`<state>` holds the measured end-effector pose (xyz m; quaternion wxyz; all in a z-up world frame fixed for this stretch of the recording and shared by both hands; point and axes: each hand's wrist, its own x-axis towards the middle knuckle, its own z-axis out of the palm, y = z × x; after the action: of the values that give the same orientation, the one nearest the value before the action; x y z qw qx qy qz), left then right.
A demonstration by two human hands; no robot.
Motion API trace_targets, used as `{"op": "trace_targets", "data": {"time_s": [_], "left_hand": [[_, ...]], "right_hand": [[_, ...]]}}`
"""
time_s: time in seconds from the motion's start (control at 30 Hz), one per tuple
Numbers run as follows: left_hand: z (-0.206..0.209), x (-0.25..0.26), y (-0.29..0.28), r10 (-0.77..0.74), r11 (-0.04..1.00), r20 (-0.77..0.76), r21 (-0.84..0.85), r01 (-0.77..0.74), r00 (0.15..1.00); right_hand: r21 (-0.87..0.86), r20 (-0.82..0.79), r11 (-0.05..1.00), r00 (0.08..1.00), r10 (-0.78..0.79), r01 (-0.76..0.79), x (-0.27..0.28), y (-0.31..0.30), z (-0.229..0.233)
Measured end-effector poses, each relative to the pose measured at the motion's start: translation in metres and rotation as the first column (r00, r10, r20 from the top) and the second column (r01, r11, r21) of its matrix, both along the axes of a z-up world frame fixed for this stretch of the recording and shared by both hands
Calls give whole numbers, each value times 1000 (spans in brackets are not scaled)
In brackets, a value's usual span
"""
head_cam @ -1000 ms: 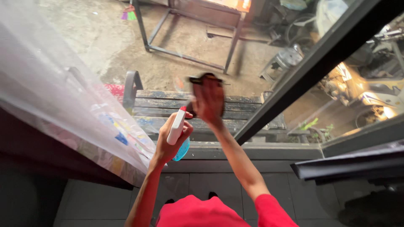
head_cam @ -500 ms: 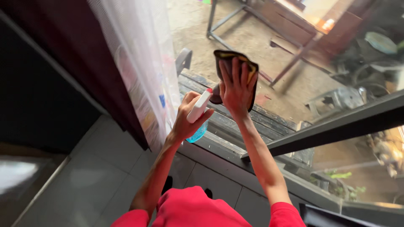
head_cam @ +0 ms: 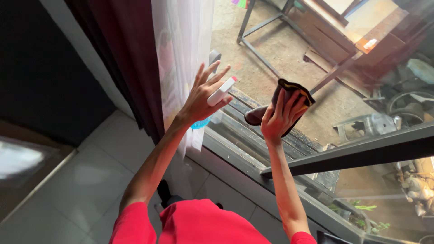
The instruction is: The person wipes the glass of a sliding door using a cleaning spray and two different cloths.
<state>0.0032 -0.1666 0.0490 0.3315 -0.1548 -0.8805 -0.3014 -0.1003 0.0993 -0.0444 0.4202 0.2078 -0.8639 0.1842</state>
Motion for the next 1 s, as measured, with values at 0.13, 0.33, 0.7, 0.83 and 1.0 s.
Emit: {"op": "trace_targets", "data": {"time_s": [0.13, 0.33, 0.7, 0.83, 1.0], "left_hand": [[-8, 1, -69, 27, 1000, -18, 12, -26, 999], [-14, 10, -181, -72, 995, 68, 76, 67, 995], [-44, 4, -239, -362, 817, 181, 535, 218, 914], [-37, -4, -214, -376, 780, 166, 587, 215, 911], [0, 1, -189, -207, 953, -71, 212, 218, 976]], "right_hand": [[-126, -104, 989, 990, -91, 78, -15, -48, 4], [-153, -188, 970, 958, -215, 188, -43, -128, 35], [390, 0, 920, 999, 44, -41, -48, -288, 11], [212, 6, 977, 1000, -25, 23, -31, -263, -35], [-83, -32, 994, 997, -73, 70, -3, -208, -61]]}}
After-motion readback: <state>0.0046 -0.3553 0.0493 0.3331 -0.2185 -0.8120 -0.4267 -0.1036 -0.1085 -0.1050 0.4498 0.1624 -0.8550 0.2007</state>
